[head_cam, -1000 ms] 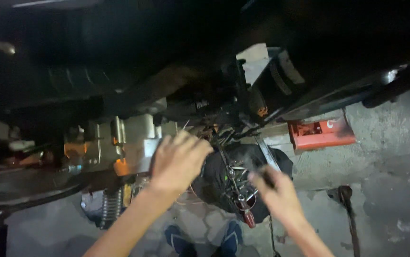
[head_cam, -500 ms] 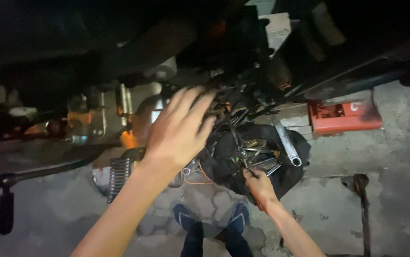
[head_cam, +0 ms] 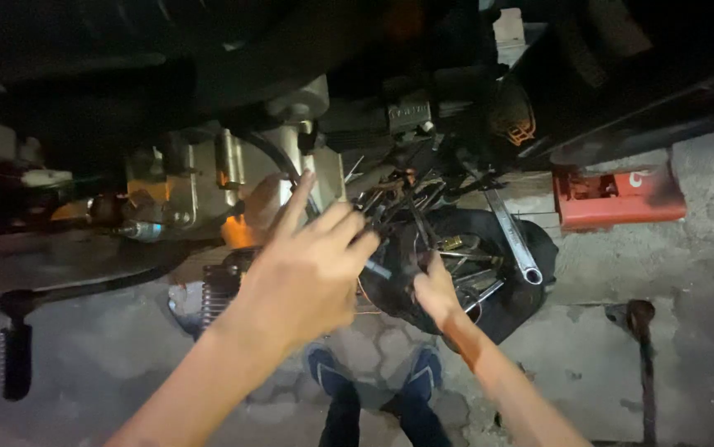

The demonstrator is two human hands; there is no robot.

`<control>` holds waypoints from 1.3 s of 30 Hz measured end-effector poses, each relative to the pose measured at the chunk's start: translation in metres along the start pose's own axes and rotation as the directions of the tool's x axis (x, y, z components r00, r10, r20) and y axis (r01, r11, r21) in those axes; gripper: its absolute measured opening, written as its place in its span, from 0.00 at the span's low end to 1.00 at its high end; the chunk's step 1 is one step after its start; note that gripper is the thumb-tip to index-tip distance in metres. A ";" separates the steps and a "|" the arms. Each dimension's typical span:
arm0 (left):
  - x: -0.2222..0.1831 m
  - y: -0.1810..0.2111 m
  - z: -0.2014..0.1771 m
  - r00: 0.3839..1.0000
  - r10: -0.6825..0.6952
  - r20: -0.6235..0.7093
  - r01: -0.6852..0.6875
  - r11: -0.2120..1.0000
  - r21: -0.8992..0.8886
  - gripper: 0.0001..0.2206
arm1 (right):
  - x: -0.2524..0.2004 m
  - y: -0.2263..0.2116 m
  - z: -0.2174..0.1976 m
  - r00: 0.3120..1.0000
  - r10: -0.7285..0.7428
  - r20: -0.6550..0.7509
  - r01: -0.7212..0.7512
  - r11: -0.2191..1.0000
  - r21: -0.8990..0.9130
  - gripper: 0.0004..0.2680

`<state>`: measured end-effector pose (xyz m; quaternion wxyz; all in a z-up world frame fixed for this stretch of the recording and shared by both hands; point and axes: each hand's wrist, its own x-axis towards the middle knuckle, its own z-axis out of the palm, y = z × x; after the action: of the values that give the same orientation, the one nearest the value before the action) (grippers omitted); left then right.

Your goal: The person works on a motorcycle in a workshop. They pick a wrench from a tool bag on the floor and work on parts near the engine, then use a screwdriver to unscrew fasteners from the motorcycle's front body panel and handlebar area, manipulating the panel with their hands.

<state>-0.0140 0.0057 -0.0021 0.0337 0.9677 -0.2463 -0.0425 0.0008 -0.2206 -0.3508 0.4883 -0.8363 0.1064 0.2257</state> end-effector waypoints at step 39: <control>-0.128 -0.014 0.065 0.516 -0.849 -0.116 0.832 0.529 -0.169 0.20 | -0.010 -0.058 -0.021 0.726 -0.674 0.139 0.653 0.612 -0.447 0.19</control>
<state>-0.1255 0.0759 -0.0593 0.0760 0.9627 0.2584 0.0245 0.0208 -0.2104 -0.2929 0.3185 -0.9119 -0.2573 0.0297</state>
